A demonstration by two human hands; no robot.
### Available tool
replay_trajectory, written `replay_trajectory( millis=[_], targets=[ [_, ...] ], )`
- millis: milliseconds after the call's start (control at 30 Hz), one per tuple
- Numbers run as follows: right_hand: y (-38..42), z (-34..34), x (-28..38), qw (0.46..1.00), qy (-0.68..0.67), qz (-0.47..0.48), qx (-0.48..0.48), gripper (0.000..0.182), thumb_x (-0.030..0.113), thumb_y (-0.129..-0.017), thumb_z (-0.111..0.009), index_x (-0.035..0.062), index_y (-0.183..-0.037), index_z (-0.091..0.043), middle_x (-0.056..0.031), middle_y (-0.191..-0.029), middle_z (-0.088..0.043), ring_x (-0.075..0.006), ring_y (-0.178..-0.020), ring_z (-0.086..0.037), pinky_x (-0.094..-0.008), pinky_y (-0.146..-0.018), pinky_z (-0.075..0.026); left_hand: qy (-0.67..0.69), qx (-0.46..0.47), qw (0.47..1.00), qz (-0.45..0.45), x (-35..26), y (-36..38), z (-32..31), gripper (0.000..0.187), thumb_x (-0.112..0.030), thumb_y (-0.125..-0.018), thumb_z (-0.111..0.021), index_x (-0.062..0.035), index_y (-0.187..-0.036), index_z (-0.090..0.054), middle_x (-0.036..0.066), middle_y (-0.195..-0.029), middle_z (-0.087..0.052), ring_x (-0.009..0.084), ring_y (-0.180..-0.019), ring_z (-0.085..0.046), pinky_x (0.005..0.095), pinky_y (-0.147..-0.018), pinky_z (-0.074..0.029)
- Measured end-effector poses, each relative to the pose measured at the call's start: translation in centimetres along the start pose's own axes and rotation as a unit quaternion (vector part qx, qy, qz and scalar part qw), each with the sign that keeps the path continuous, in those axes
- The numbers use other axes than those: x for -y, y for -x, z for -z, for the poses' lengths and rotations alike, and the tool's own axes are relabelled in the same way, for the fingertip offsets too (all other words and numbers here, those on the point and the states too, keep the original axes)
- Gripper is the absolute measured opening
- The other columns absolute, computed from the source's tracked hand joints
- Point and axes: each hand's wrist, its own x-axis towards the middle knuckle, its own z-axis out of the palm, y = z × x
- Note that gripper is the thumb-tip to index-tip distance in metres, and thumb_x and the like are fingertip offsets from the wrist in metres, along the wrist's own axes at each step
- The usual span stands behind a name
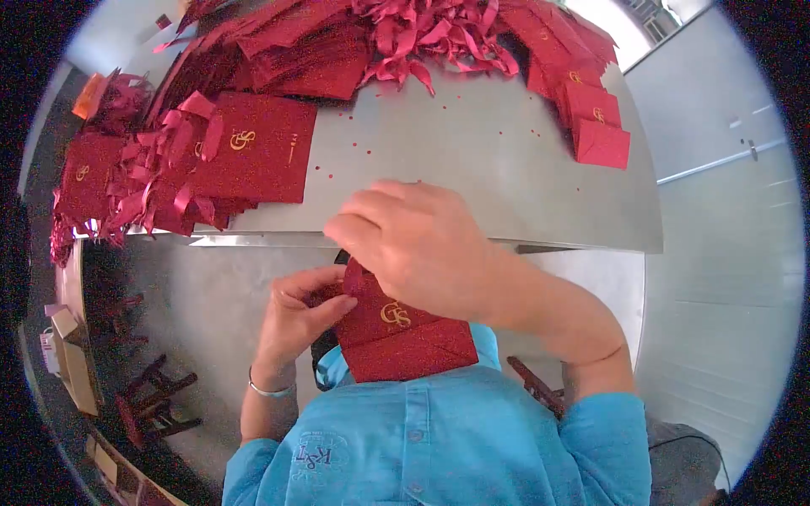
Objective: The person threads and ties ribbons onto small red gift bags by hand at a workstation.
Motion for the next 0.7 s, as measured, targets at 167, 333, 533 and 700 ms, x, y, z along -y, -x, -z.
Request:
replay_trajectory(
  millis=[167,333,533,700],
  targets=[
    [1.3,0.0,1.6,0.99,-0.059,-0.099,-0.081,0.03,-0.004,-0.066,-0.064,0.003,-0.095,-0.065,-0.0089,-0.084,-0.064,-0.0212,-0.074,-0.062,-0.0302,-0.064,-0.051,-0.019,-0.015,0.999,-0.045,-0.2,0.2,-0.2,0.028,0.003,-0.078,-0.068,-0.0013,-0.106,-0.068,0.003,-0.09,-0.068,0.0054,-0.082,-0.06,0.0215,-0.072,-0.051],
    [1.4,2.8,1.3,0.86,-0.432,-0.266,0.051,0.031,0.0,-0.067,-0.066,0.0024,-0.098,-0.065,-0.0075,-0.088,-0.066,-0.0161,-0.08,-0.063,-0.0283,-0.073,-0.049,-0.027,-0.009,0.997,-0.074,0.2,-0.1,-0.3,0.029,0.004,-0.078,-0.067,-0.0016,-0.106,-0.068,0.003,-0.091,-0.068,0.0064,-0.083,-0.061,0.022,-0.073,-0.052],
    [1.5,3.2,-0.5,0.808,-0.538,-0.191,0.144,0.031,-0.001,-0.071,-0.059,0.0016,-0.101,-0.068,-0.009,-0.093,-0.069,-0.0158,-0.081,-0.064,-0.0269,-0.073,-0.049,0.041,0.005,0.998,-0.048,0.7,-0.1,0.0,0.03,0.007,-0.078,-0.063,-0.0026,-0.106,-0.068,0.004,-0.093,-0.068,0.0071,-0.085,-0.061,0.0216,-0.074,-0.051],
    [1.4,2.6,-1.1,0.83,-0.519,-0.148,0.142,0.032,-0.006,-0.075,-0.053,0.001,-0.103,-0.068,-0.0105,-0.094,-0.069,-0.0181,-0.082,-0.066,-0.0274,-0.072,-0.051,0.037,-0.008,0.998,-0.059,0.6,-0.1,-0.2,0.03,0.01,-0.078,-0.06,-0.0012,-0.104,-0.069,0.002,-0.09,-0.066,0.0056,-0.081,-0.058,0.0197,-0.07,-0.048]
  ],
)
